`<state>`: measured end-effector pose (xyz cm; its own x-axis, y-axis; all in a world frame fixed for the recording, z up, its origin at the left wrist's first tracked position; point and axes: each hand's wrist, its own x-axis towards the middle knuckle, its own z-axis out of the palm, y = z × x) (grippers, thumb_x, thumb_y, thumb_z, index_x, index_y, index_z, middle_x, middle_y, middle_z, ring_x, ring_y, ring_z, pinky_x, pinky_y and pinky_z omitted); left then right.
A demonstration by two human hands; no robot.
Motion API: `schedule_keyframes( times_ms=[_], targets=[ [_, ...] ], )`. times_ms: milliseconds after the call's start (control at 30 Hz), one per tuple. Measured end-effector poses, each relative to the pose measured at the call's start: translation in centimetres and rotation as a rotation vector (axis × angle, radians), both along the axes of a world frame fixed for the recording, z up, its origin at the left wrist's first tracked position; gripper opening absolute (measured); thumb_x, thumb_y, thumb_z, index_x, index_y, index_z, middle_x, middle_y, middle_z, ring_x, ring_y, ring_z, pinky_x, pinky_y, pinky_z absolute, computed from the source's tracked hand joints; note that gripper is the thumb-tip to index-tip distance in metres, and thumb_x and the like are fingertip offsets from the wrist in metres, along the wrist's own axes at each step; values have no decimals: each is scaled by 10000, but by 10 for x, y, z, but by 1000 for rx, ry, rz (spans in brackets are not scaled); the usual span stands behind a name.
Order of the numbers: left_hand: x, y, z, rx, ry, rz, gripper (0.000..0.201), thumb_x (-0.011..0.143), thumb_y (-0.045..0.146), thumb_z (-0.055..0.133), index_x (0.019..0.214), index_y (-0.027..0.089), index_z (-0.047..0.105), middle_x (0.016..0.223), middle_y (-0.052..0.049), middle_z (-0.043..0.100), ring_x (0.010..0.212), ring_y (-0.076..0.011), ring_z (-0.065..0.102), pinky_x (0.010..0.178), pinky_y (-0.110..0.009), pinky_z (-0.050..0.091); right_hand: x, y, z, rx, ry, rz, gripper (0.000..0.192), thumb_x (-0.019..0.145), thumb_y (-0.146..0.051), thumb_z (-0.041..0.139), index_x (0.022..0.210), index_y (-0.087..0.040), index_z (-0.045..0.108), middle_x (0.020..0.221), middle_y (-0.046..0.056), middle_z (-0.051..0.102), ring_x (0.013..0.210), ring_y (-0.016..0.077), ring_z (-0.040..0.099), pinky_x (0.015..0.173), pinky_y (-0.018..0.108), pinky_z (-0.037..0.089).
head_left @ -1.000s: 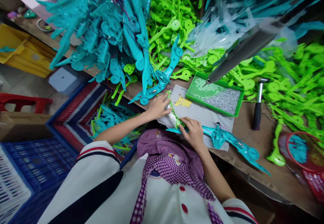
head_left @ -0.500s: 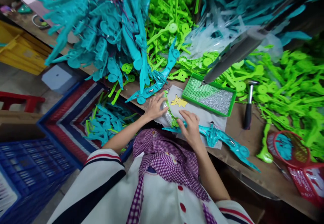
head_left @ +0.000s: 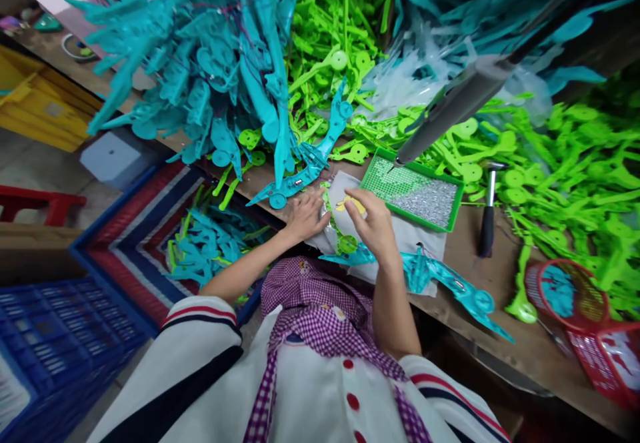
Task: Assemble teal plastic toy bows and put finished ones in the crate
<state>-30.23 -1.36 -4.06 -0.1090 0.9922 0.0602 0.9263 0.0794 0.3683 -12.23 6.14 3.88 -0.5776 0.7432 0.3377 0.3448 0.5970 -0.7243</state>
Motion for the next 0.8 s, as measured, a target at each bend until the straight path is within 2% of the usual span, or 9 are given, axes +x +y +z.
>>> schedule_keyframes(
  times_ms=[133, 233, 400, 567, 700, 800],
  targets=[
    [-2, -2, 1, 16, -55, 5, 401, 957, 449, 472, 1275, 216, 543, 1585, -102, 418, 1278, -345, 493, 1051, -533, 337, 51, -28, -51, 30, -234, 6, 385, 1006, -432, 476, 1255, -213, 671, 1187, 122, 722, 1124, 263, 653, 974, 446, 495],
    [-2, -4, 0, 62, -96, 54, 431, 952, 468, 490, 1290, 201, 511, 1563, -126, 442, 1314, -332, 467, 1059, -511, 333, 66, -44, -69, 62, -299, 80, 378, 1014, -382, 476, 1310, -213, 640, 1236, 107, 708, 1138, 241, 639, 958, 409, 481],
    [-1, -4, -1, 65, -83, 68, 380, 958, 433, 483, 1256, 201, 531, 1520, -108, 505, 1281, -317, 502, 1044, -492, 338, 61, -48, -75, 127, -350, 71, 349, 1023, -373, 468, 1273, -233, 666, 1195, 76, 727, 1093, 222, 638, 908, 384, 456],
    [2, -1, 4, -18, 10, 36, 349, 947, 405, 486, 1224, 216, 586, 1557, -84, 466, 1235, -347, 527, 1024, -537, 329, 61, -46, -77, 148, -352, 66, 340, 1022, -370, 470, 1258, -236, 676, 1193, 68, 732, 1114, 218, 628, 917, 386, 449],
    [-1, -1, 4, -13, 6, 14, 337, 955, 411, 479, 1220, 228, 580, 1558, -70, 466, 1230, -329, 526, 1014, -523, 336, 62, -47, -77, 112, -358, 75, 358, 1018, -377, 472, 1281, -229, 665, 1191, 77, 730, 1115, 228, 631, 931, 405, 467],
    [-4, -3, 0, 45, -76, 38, 360, 951, 435, 489, 1247, 236, 539, 1530, -85, 491, 1274, -314, 492, 1034, -504, 332, 64, -48, -72, 32, -267, 79, 407, 1003, -418, 490, 1344, -241, 624, 1246, 101, 702, 1149, 239, 633, 961, 423, 497]
  ],
)
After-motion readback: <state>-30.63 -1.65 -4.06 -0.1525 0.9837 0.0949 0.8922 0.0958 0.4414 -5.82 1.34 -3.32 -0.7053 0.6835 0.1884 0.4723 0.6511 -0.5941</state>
